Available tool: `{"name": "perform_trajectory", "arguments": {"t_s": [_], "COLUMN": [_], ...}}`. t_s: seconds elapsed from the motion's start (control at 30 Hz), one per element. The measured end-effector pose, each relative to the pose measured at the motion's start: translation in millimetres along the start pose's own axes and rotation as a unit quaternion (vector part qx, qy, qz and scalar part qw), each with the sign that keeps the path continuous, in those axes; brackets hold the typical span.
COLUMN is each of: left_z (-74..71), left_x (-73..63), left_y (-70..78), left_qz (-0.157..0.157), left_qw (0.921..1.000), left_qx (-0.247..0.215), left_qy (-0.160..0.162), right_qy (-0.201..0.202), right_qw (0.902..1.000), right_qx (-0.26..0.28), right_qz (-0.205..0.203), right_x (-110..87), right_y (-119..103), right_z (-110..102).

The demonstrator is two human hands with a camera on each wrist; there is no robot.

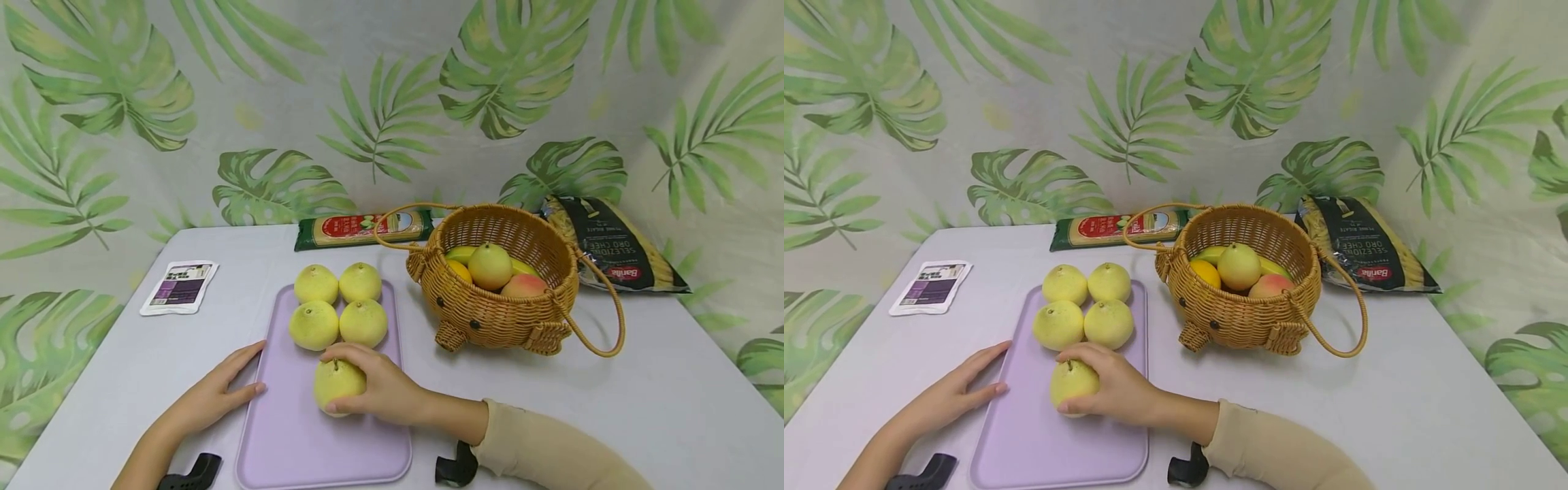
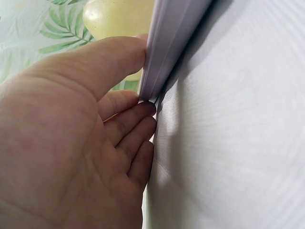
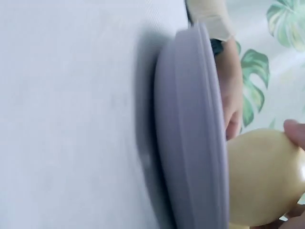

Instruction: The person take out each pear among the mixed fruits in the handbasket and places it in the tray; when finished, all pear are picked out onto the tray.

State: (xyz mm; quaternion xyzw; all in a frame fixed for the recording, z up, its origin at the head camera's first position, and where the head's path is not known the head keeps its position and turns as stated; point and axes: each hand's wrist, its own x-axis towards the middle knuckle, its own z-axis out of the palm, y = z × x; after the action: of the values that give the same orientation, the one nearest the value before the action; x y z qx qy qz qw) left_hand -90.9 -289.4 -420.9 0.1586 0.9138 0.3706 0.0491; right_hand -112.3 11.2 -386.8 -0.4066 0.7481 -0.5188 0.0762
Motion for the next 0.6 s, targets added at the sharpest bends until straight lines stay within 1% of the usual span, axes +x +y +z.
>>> {"name": "perform_trajectory", "arguments": {"t_s": [0.13, 0.23, 0.4, 0.53, 0.6], "left_z": [0.9, 0.7, 0.2, 0.7, 0.8], "left_x": [-0.7, -0.8, -0.8, -0.8, -0.6], "left_y": [-0.6, -0.9, -0.5, -0.6, -0.5], "left_qz": [0.003, 0.003, -0.001, -0.001, -0.002], "left_qw": [0.9999, 0.9999, 0.9999, 0.9998, 0.9998], "left_qx": [0.011, 0.016, 0.012, 0.02, 0.019], "left_qy": [0.002, 0.004, 0.003, 0.004, 0.003], "right_qy": [0.002, 0.005, 0.002, -0.011, -0.023], "right_qw": [0.9998, 0.9997, 0.9989, 0.9979, 0.9979], "right_qx": [-0.019, -0.022, -0.047, -0.064, -0.061], "right_qz": [-0.009, -0.006, -0.005, -0.006, -0.001], "right_x": [3.4, 7.3, 14.0, 16.3, 15.8], "right_y": [6.5, 8.1, 9.0, 8.0, 7.1], "right_z": [8.5, 12.1, 17.0, 16.2, 13.2]}}
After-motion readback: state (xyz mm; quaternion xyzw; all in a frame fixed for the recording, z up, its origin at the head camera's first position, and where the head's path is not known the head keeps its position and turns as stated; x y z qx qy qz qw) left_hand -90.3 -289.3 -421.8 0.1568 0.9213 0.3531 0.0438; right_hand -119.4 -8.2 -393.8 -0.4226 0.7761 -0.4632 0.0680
